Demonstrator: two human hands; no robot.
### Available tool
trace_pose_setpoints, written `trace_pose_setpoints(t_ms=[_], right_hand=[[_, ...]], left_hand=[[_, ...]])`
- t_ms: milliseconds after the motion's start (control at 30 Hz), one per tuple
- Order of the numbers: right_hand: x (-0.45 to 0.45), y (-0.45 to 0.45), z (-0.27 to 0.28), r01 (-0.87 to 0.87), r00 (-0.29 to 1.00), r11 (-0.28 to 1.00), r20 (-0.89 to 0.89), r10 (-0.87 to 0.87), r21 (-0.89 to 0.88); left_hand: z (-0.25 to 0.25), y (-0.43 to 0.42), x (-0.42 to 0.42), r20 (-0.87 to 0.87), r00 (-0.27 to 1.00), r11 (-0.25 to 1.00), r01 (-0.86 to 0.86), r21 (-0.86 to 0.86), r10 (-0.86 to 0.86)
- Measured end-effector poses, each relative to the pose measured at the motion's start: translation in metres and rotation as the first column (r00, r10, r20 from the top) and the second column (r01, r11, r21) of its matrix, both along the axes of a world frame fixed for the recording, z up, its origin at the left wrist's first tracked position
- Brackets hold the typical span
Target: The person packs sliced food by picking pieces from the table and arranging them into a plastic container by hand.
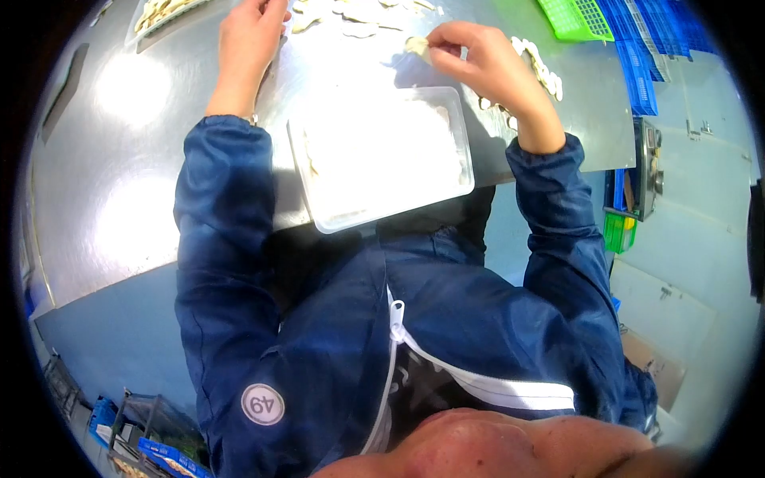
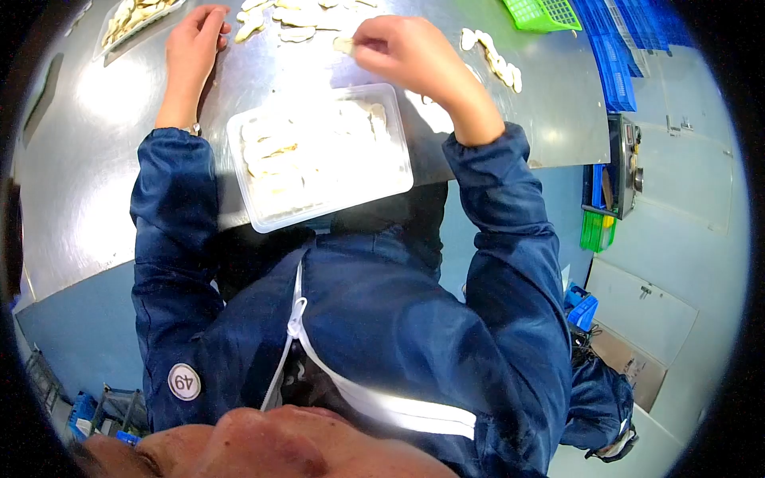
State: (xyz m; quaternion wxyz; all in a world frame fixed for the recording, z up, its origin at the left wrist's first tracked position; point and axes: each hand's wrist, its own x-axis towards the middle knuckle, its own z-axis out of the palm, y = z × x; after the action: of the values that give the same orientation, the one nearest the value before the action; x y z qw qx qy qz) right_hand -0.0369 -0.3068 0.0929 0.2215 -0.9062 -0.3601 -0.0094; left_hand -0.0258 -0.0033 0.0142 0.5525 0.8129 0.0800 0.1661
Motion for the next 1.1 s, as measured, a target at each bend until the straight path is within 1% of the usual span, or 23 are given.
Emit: trace_pose_setpoints(t_ms=[67,100,133,200,300,400,500,567,700,800,900,933,967,1000,1100], right_hand=[[-0.020,0.011,0.014,-0.122,0.992,0.992,-0.019,0.122,0.022],[-0.028,0.017,0.015,-0.206,0.978,0.978,0.021,0.206,-0.012],[-0.039,0.023,0.017,-0.262,0.957,0.964,0.115,0.266,-0.050],[-0.054,0.031,0.012,-0.260,0.936,0.959,0.215,0.279,-0.111],[-0.064,0.036,0.003,-0.255,0.906,0.954,0.306,0.293,-0.158],[-0.067,0.038,-0.002,-0.254,0.888,0.951,0.346,0.302,-0.178],[-0.068,0.037,-0.007,-0.252,0.881,0.949,0.360,0.306,-0.189],[-0.070,0.036,-0.009,-0.252,0.892,0.950,0.337,0.301,-0.183],[-0.069,0.034,-0.009,-0.270,0.916,0.952,0.267,0.300,-0.146],[-0.053,0.032,-0.009,-0.242,0.927,0.966,0.273,0.257,-0.088],[-0.007,0.041,-0.015,-0.103,0.965,0.995,0.243,0.099,0.003],[0.008,0.046,-0.016,-0.026,0.984,0.994,0.173,0.044,-0.105],[0.018,0.055,-0.010,0.069,0.997,0.995,0.050,-0.065,-0.066],[0.026,0.062,-0.006,0.163,0.983,0.986,-0.078,-0.166,-0.038],[0.043,0.068,-0.019,0.214,0.977,0.973,0.046,-0.210,-0.087]], left_hand=[[-0.001,-0.001,0.003,0.007,1.000,1.000,0.007,-0.010,-0.007],[0.000,-0.002,0.004,0.010,1.000,1.000,0.010,-0.007,-0.010],[0.000,-0.001,0.003,0.012,1.000,1.000,0.010,-0.003,-0.010],[0.001,0.000,0.003,0.017,1.000,1.000,0.009,-0.005,-0.009],[-0.002,0.001,0.002,0.022,1.000,1.000,0.017,-0.021,-0.016],[-0.003,0.002,0.004,0.019,1.000,0.999,0.024,-0.022,-0.024],[0.002,0.000,0.001,0.013,1.000,0.999,0.023,-0.031,-0.023],[0.003,0.000,0.001,0.011,1.000,0.998,0.028,-0.053,-0.028],[0.003,0.000,0.000,0.045,0.999,1.000,0.023,0.010,-0.024],[0.001,0.000,0.002,0.047,0.999,1.000,0.023,0.015,-0.024],[-0.011,0.005,0.009,0.032,0.998,0.998,0.057,-0.028,-0.056],[-0.016,0.011,0.012,0.012,0.997,0.996,0.074,-0.051,-0.073],[-0.018,0.014,0.014,-0.008,0.996,0.993,0.088,-0.074,-0.089],[-0.020,0.015,0.016,-0.013,0.996,0.994,0.082,-0.073,-0.083],[-0.020,0.018,0.015,-0.026,0.998,0.995,0.060,-0.079,-0.063]])
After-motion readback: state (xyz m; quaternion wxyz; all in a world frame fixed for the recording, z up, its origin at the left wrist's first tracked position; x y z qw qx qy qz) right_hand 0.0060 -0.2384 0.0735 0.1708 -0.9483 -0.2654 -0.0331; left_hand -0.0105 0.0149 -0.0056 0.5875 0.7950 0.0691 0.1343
